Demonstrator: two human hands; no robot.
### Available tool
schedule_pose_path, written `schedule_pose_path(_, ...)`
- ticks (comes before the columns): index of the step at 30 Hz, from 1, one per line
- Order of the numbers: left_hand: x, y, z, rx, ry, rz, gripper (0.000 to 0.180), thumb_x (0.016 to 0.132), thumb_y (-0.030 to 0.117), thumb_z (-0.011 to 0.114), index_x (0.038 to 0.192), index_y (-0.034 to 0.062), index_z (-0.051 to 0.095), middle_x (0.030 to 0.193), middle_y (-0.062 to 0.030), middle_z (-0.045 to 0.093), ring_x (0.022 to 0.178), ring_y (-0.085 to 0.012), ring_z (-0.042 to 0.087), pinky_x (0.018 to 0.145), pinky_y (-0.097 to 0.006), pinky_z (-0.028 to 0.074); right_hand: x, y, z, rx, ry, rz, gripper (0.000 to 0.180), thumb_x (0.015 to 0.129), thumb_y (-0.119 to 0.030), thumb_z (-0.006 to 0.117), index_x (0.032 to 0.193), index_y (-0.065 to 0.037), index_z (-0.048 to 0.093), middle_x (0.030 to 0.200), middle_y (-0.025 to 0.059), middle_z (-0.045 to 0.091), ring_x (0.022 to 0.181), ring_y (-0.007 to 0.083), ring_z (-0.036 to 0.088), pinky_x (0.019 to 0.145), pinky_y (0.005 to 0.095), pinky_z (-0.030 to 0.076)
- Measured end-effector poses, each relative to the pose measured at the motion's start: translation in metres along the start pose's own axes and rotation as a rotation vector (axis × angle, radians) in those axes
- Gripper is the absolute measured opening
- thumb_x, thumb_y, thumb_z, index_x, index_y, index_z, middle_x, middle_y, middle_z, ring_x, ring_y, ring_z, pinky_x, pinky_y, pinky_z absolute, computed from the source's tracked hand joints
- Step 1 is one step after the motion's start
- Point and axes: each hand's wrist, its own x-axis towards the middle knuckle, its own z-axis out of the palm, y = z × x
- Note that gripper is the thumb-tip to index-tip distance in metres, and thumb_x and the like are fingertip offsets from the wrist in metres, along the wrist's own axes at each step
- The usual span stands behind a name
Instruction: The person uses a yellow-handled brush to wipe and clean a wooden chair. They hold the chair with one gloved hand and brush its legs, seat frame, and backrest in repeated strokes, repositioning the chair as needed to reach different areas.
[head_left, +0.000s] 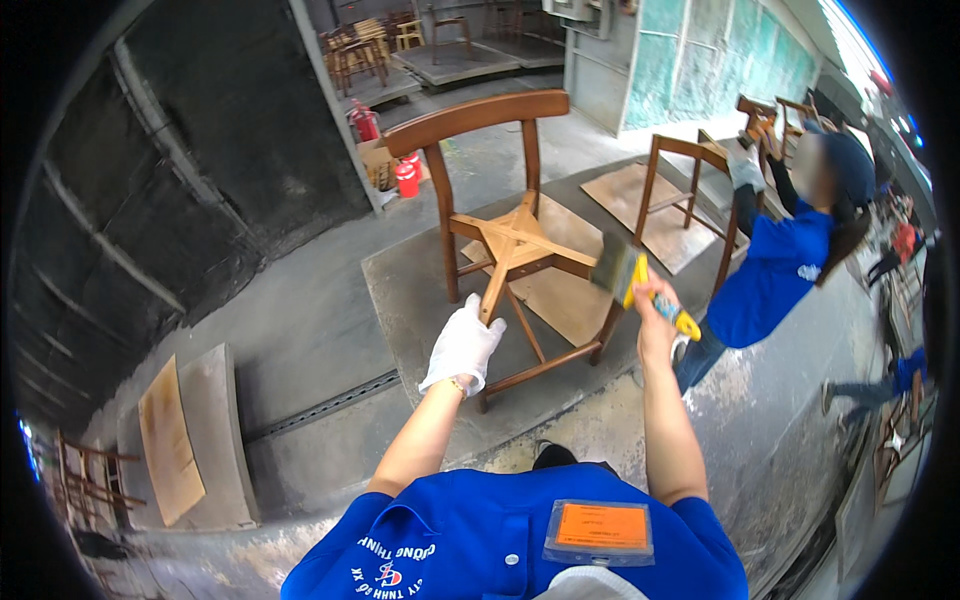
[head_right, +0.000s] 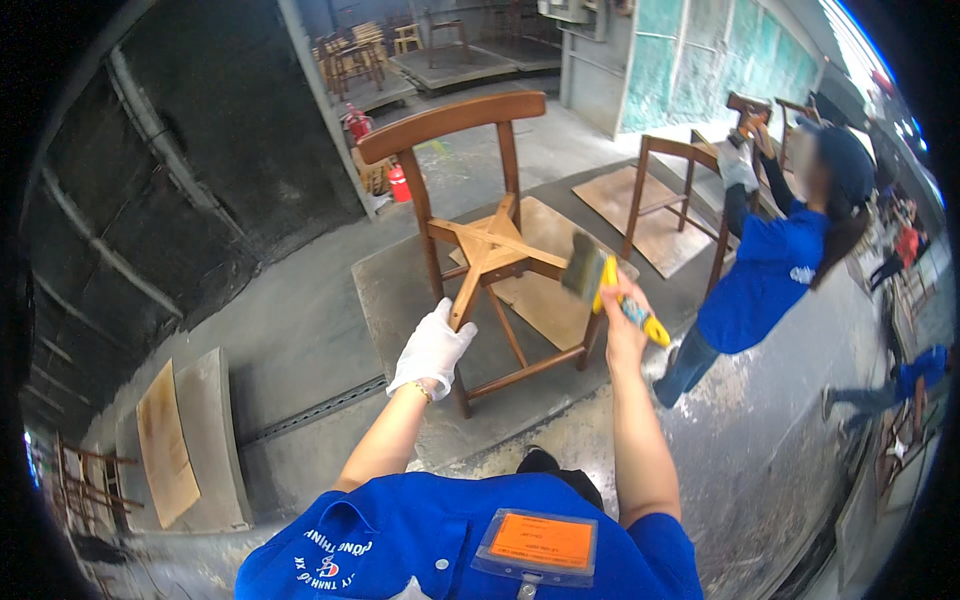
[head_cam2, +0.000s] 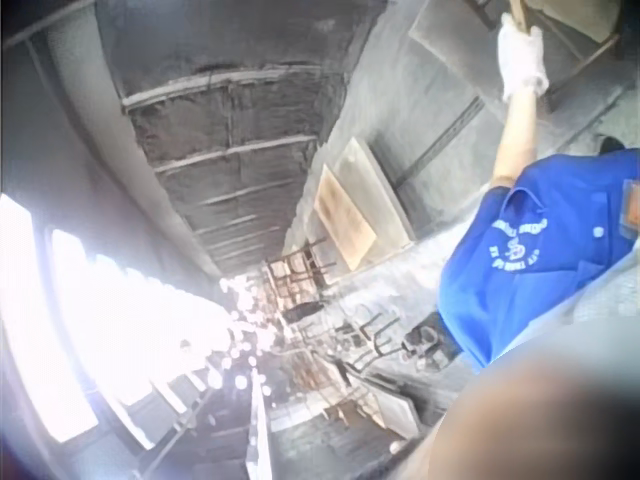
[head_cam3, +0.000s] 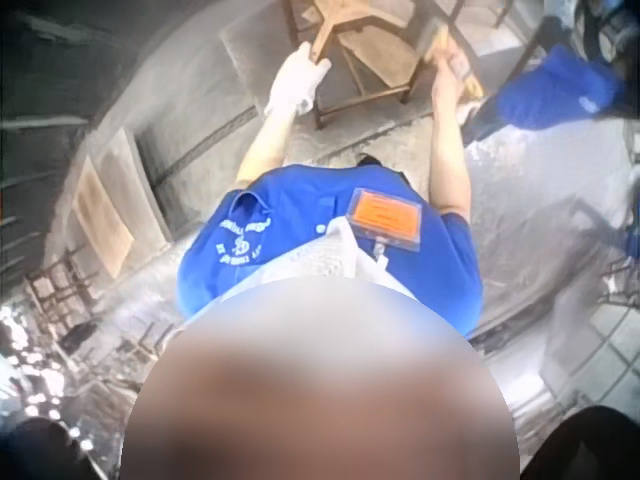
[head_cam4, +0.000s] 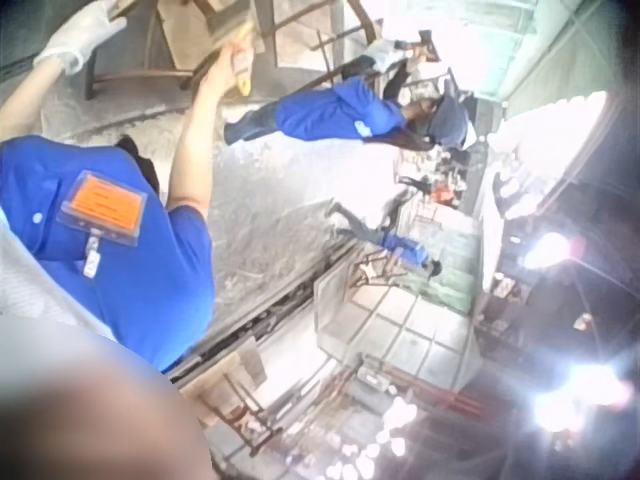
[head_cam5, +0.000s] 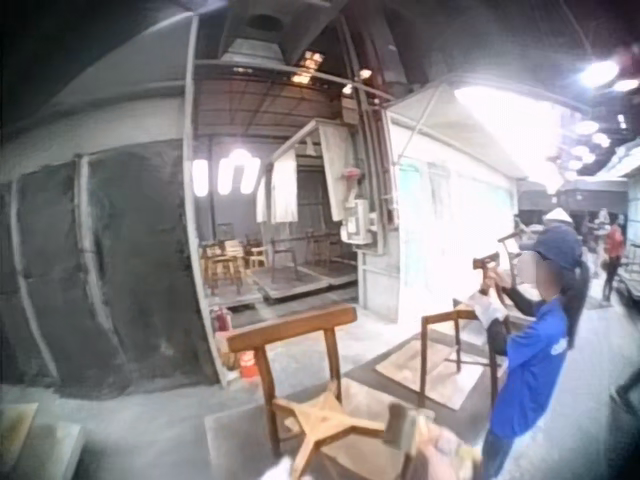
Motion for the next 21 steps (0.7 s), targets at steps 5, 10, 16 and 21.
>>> schedule_pose_path(5, 0.005, 0.016, -0.002, 0.076, 0.020, 0.030, 0.086, 0.101, 0.051, 0.070, 0.160, -0.0069, 0.045, 0.139, -0.0325, 0.067, 0.133, -0.0453, 0.063, 0.113, -0.047, 0.051, 0.167, -0.008, 0.113, -0.116, -0.241, -0.298, 0.005, 0.099, 0.003, 0.075, 0.097, -0.002, 0.073, 0.139, 0.0165, 0.075, 0.128, 0.0265, 0.070, 0.108, 0.0364, 0.052)
schedule_pose_path(10, 0.017, 0.019, 0.007, 0.184, 0.031, -0.010, 0.079, 0.102, 0.049, 0.071, 0.158, -0.0026, 0.051, 0.134, -0.0295, 0.070, 0.126, -0.0440, 0.067, 0.110, -0.049, 0.053, 0.277, 0.034, 0.218, -0.333, 0.234, -0.626, 0.022, 0.084, 0.013, 0.068, 0.092, -0.007, 0.073, 0.134, 0.0215, 0.073, 0.141, 0.0378, 0.063, 0.114, 0.0447, 0.050)
schedule_pose_path(16, 0.029, 0.019, 0.017, 0.103, -0.004, -0.152, 0.080, 0.101, 0.048, 0.072, 0.159, -0.0030, 0.051, 0.138, -0.0286, 0.070, 0.129, -0.0411, 0.068, 0.110, -0.046, 0.054, 0.190, 0.071, 0.369, -0.074, -0.289, -0.442, 0.016, 0.091, 0.002, 0.067, 0.090, -0.012, 0.075, 0.145, 0.0169, 0.066, 0.132, 0.0326, 0.067, 0.108, 0.0395, 0.054)
schedule_pose_path(21, 0.030, 0.024, 0.019, 0.065, -0.002, -0.188, 0.079, 0.100, 0.048, 0.072, 0.158, -0.0017, 0.053, 0.141, -0.0272, 0.070, 0.127, -0.0405, 0.070, 0.109, -0.046, 0.055, 0.157, 0.066, 0.402, 0.426, -0.744, -0.401, 0.018, 0.082, 0.008, 0.076, 0.088, -0.009, 0.077, 0.139, 0.0172, 0.073, 0.133, 0.0322, 0.068, 0.111, 0.0405, 0.053)
